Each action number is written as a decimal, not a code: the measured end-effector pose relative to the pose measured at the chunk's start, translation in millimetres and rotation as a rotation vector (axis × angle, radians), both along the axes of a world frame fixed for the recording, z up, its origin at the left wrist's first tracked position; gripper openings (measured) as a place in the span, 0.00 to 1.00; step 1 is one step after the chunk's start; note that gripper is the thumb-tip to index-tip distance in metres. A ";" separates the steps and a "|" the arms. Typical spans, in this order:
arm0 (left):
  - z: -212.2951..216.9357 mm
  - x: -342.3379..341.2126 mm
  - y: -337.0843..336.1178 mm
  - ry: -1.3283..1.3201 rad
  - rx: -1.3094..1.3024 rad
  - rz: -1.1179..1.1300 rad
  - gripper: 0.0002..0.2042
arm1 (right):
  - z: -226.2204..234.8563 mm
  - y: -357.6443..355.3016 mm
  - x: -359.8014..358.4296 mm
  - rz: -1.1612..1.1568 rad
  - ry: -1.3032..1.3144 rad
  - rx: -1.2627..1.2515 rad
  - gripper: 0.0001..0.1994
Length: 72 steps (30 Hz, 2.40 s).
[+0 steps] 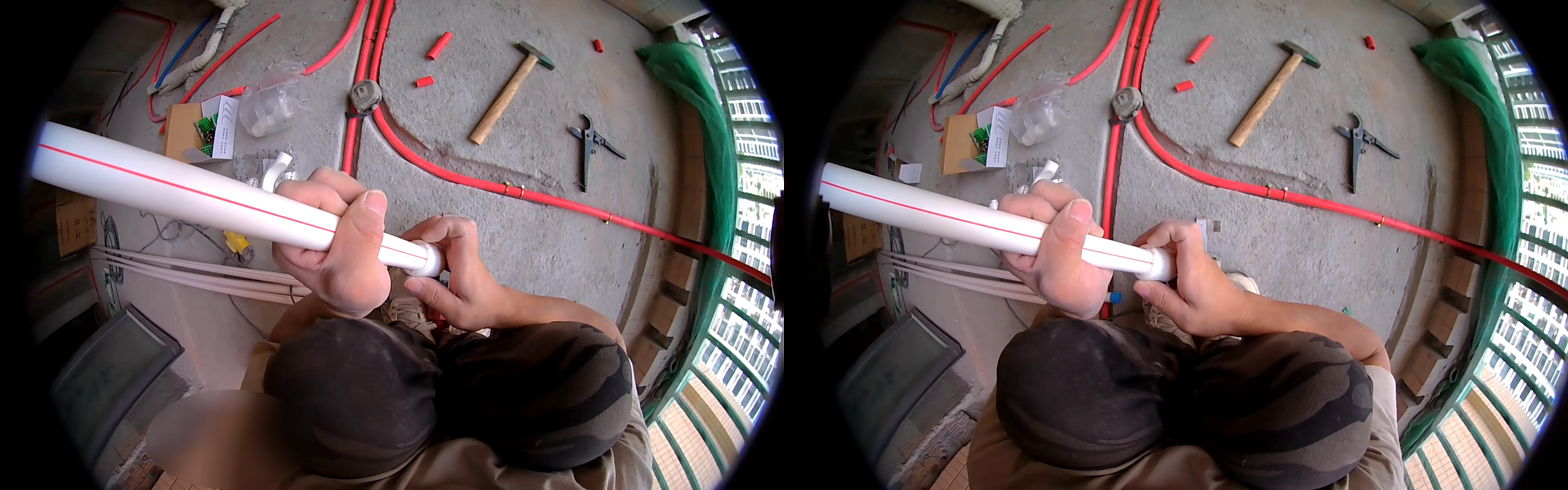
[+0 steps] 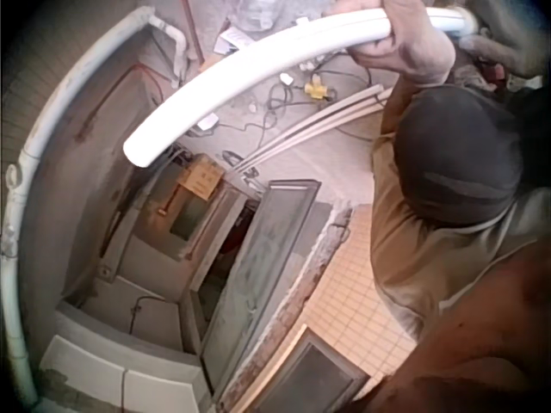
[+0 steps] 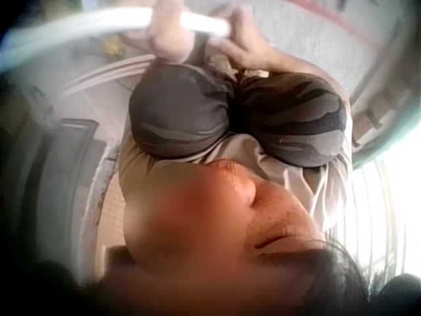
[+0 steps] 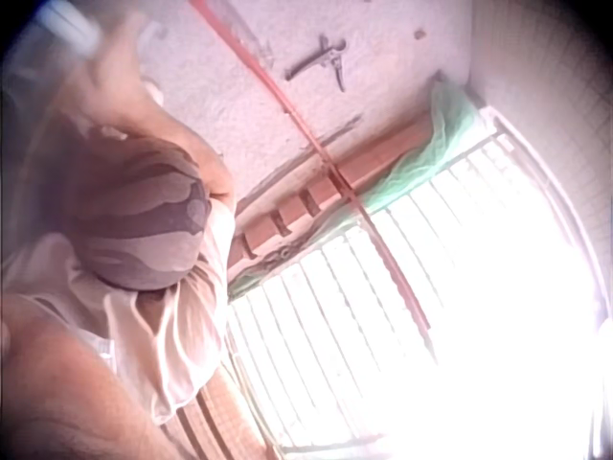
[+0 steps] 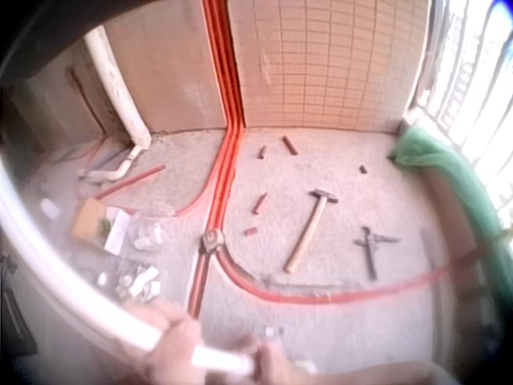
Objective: The person uses a pipe fusion tool to heat and join white PVC pipes with elbow and T-joint connectors. They measure a pipe with a tape measure and cut it with a pipe cutter before assembling the sections.
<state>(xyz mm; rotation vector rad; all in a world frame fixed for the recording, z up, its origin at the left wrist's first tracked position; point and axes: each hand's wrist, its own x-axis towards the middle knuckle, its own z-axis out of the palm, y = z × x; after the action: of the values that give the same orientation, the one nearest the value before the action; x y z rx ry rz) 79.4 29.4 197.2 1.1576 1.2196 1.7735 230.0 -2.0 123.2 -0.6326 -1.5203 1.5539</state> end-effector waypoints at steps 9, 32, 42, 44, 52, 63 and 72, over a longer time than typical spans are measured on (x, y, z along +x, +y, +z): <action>-1.8 2.9 2.7 -0.036 -0.034 0.034 0.11 | -4.0 -2.7 -1.8 -0.051 0.062 -0.035 0.23; -1.4 9.8 36.8 -0.379 -0.042 -0.333 0.09 | 14.6 -3.9 15.8 0.161 0.440 -0.867 0.31; 4.7 46.0 28.9 -0.146 0.081 -0.274 0.11 | -0.2 -11.0 7.4 0.036 0.608 -1.027 0.41; -4.2 44.7 34.7 -0.091 0.141 -0.294 0.10 | 5.4 -4.1 6.8 -0.002 0.521 -1.081 0.41; -29.6 40.6 10.9 0.073 0.099 -0.417 0.07 | -32.3 -4.9 3.5 -0.142 0.239 -1.144 0.36; -43.5 37.9 5.2 0.345 0.645 -0.415 0.21 | -49.3 17.6 -20.8 -0.268 0.189 -1.135 0.33; -40.1 34.7 12.3 0.237 0.612 -0.490 0.19 | -19.3 14.3 -11.6 -0.284 0.272 -1.043 0.31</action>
<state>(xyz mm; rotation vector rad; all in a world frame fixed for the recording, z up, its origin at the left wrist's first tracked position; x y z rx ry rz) 114.1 41.7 157.0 1.8691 0.4286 1.6874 218.4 12.3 103.8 -1.0801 -0.3024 2.0354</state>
